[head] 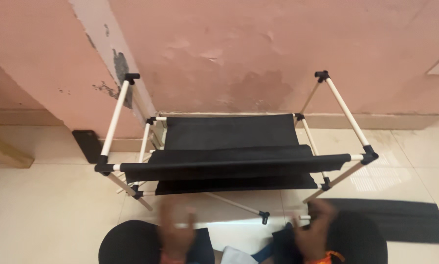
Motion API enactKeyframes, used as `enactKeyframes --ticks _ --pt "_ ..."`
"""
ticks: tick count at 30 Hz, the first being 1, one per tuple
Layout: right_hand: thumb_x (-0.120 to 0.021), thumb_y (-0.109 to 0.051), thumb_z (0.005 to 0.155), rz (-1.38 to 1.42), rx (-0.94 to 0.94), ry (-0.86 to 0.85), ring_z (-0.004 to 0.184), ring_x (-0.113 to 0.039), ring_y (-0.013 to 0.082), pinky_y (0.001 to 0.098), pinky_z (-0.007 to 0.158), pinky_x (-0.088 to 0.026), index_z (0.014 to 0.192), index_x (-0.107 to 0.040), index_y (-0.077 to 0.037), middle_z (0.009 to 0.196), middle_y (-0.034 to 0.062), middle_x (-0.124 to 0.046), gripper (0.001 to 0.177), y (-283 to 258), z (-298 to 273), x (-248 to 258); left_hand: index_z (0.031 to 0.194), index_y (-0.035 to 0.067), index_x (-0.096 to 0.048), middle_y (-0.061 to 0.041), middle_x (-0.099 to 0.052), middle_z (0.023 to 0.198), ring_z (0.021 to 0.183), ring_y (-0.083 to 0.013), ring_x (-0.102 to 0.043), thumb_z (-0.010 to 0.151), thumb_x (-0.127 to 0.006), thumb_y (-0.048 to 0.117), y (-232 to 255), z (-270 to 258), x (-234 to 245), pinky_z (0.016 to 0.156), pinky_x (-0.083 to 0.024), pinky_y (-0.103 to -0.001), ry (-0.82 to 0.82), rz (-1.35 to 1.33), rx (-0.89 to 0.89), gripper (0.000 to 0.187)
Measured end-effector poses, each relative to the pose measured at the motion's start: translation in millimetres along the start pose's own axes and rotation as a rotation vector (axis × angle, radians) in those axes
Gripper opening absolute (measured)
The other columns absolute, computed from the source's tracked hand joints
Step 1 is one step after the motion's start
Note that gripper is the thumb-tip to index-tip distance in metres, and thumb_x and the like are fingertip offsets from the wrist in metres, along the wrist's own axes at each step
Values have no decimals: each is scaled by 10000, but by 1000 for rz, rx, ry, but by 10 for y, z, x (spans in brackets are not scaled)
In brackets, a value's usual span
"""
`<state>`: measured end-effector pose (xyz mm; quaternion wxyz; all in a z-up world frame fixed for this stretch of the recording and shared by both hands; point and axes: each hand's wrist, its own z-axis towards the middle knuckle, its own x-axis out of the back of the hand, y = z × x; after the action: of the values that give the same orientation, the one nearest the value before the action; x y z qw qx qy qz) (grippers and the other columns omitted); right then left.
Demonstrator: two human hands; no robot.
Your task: The person assembles a two-tiered fabric shelf by connecting white poles with black corner joints and attaching black fabric shelves. They insert poles into joints, secure the frame, and stretch the fabric over the supports.
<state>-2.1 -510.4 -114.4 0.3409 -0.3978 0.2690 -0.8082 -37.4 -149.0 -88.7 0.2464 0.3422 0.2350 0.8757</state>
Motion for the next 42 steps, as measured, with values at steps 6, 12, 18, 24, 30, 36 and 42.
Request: enactKeyframes --ticks 6,12,18,24,30,36,42 --pt "-771 -311 858 -398 -215 -1112 1287 -527 374 435 1032 -507 1492 -320 -113 1415 216 -441 802 84 35 -457 1284 71 -633 -152 -572 1403 1350 -341 -490 916 -663 143 78 -114 -645 1134 -397 -447 -953 -133 187 376" --pt "-707 -251 885 -625 -177 -1200 1173 -651 359 425 1000 -556 1456 -371 -131 1300 214 -547 673 396 -107 -944 1396 84 -560 -202 -307 1574 1426 -383 -304 837 -596 -40 70 -109 -851 1085 -347 -498 -1139 205 110 574" --pt "-643 -215 935 -669 -218 -1291 1161 -685 319 421 982 -567 1299 -542 -177 1285 151 -567 380 299 -182 -1093 1382 75 -519 -190 -527 1351 1333 -346 -476 900 -610 52 159 -87 -728 1079 -421 -489 -1191 255 261 492" --pt "-777 -337 897 -531 -312 -1203 1198 -640 275 375 998 -528 1290 -545 -188 1299 91 -580 480 -153 78 -554 1374 158 -538 -182 -566 1289 1210 -363 -590 916 -627 79 136 -117 -684 1060 -448 -481 -1179 215 382 474" --pt "-773 -284 884 69 -401 -1128 971 -737 146 330 829 -596 1171 -692 -140 1001 39 -775 331 -544 519 347 1320 125 -596 -162 -564 1295 1185 -344 -594 906 -747 175 575 142 -512 1015 -474 -432 -1241 97 186 443" --pt "-739 -274 840 40 -3 -702 872 -739 153 330 798 -615 999 -779 -107 903 28 -771 234 -907 1788 1319 1105 90 -698 -87 -680 974 911 -231 -711 986 -691 231 1348 1195 284 837 -587 -351 -1206 -475 -291 184" --pt "-667 -376 900 -212 61 -677 913 -768 172 349 820 -619 1149 -717 -140 953 54 -793 347 -1195 3280 933 1013 97 -703 -101 -741 992 938 -281 -726 931 -656 214 1368 2910 46 824 -575 -396 -783 -258 -370 151"
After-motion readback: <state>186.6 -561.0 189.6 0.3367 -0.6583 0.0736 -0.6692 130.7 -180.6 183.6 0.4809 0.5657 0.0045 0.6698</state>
